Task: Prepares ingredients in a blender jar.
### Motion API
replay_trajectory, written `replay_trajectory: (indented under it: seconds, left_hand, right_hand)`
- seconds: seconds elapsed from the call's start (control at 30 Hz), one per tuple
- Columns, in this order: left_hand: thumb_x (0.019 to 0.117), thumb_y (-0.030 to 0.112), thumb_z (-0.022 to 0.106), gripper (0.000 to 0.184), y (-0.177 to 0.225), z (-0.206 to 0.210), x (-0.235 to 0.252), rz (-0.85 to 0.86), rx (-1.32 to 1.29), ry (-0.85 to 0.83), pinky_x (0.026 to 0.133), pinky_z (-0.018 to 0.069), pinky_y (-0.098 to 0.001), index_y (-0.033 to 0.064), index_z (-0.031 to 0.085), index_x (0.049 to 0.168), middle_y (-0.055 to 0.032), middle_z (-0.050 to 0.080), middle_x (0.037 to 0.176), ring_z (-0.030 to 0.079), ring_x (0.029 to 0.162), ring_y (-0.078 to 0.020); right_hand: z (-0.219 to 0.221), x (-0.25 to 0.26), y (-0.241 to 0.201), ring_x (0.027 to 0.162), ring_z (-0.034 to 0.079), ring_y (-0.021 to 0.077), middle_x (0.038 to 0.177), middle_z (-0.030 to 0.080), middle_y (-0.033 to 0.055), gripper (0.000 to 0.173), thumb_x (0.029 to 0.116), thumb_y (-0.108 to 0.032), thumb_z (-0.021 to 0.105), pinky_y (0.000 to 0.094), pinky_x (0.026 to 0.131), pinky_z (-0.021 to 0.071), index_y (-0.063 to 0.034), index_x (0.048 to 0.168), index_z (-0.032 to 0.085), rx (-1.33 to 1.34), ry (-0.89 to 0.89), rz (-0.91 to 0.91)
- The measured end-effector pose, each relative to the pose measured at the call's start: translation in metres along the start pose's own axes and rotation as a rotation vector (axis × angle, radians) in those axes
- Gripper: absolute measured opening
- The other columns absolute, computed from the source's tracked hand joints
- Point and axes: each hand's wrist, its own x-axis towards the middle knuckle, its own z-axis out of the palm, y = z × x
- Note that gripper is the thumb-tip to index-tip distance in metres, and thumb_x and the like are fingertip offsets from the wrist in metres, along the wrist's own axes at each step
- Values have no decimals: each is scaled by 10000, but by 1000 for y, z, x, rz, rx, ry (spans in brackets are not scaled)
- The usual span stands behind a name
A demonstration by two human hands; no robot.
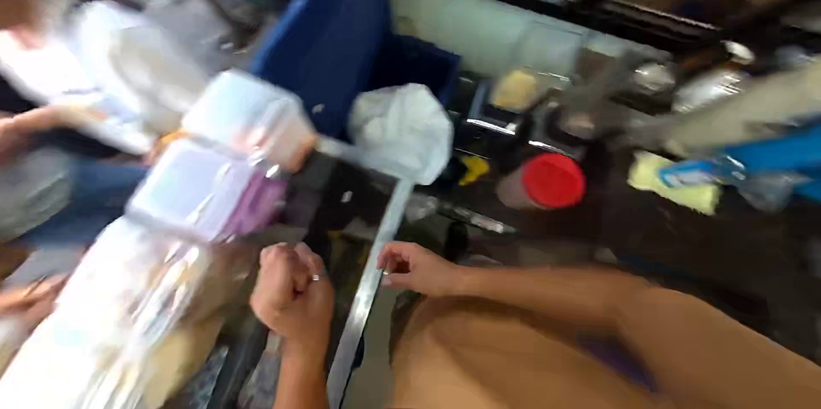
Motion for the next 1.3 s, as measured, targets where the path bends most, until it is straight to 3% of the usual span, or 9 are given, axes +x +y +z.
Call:
replay_trajectory:
  seconds: [0.07, 0.13, 0.3, 0.5, 0.73, 0.9, 0.97, 1.1, 1.3]
  left_hand:
    - [903, 145, 662, 61, 25, 81, -7, -2, -161, -311, 959, 505, -434, 121, 670, 848, -129, 673, 1057, 625, 1084, -260]
    - [906, 218, 733, 422, 49, 163, -11, -50, -200, -754, 1135, 420, -548, 117, 664, 1310, -198, 470, 1524, 452, 1408, -356]
    - [949, 205, 702, 366, 111, 361, -51, 303, -157, -1523, 1145, 427, -484, 77, 657, 1289, -109, 664, 1324, 585, 1301, -280]
    - [899, -20, 671, 401, 131, 489, -117, 624, 100, -1673, 1185, 341, -575, 7, 630, 1297, -200, 611, 1368, 504, 1362, -398]
    - [989, 343, 659, 364, 83, 477, -104, 631, -28, -1583, 1182, 365, -509, 36, 673, 1183, -159, 691, 1190, 608, 1231, -349]
    - [954, 446, 672, 493, 96, 446, -112, -112, -67, -1175, 1046, 490, -527, -7, 684, 1148, -181, 708, 1103, 657, 1117, -339]
    - [984, 349, 631, 430, 99, 425, -102, -326, -156, -996, 959, 543, -471, -33, 654, 1178, -168, 692, 1059, 667, 1027, -277]
    - [1102, 346, 334, 480, 68, 361, -45, -697, -390, -746, 838, 586, -329, -52, 550, 1262, -71, 669, 987, 667, 893, -97]
    - [1126, 359, 287, 499, 25, 316, -22, -1333, -505, -612, 965, 565, -437, 4, 539, 1370, -148, 669, 1218, 667, 1118, -215]
  right_hand:
    - [-63, -54, 34, 936, 694, 192, 1117, 692, 126, 381, 952, -93, 679, 393, 840, 598, -34, 1316, 584, -67, 178, 53]
    - [-114, -107, 69, 1030, 697, 210, 1263, 658, 129, 418, 964, -132, 682, 410, 899, 601, -40, 1354, 563, -54, 401, 201]
    - [-208, -202, 163, 1032, 687, 301, 1259, 611, 243, 619, 998, -68, 587, 451, 861, 597, 4, 1531, 281, 531, 1240, 579]
    - [-299, -216, 283, 1385, 512, 267, 1597, 333, 233, 1390, 595, -62, 977, 385, 1080, 539, -40, 1623, 42, 223, 1239, 294]
    - [-295, -166, 275, 1352, 541, 197, 1443, 561, 190, 1115, 655, -353, 967, 367, 1165, 445, 71, 1500, 376, -25, 1122, 236]
    - [-254, -80, 257, 1410, 474, 233, 1534, 436, 245, 985, 853, -258, 773, 375, 1179, 422, 89, 1572, 197, 82, 1327, 170]
    - [-237, -77, 252, 1441, 426, 304, 1553, 384, 297, 1123, 763, -289, 875, 409, 1216, 364, 113, 1562, 196, 149, 1275, 360]
    - [-229, -121, 179, 1073, 690, 318, 1159, 706, 209, 448, 916, -281, 765, 531, 981, 545, 16, 1241, 680, 162, 527, 697]
    - [-314, -71, 118, 1050, 701, 358, 1157, 716, 153, 304, 1031, -126, 522, 594, 889, 570, -145, 1281, 694, -670, 609, 596]
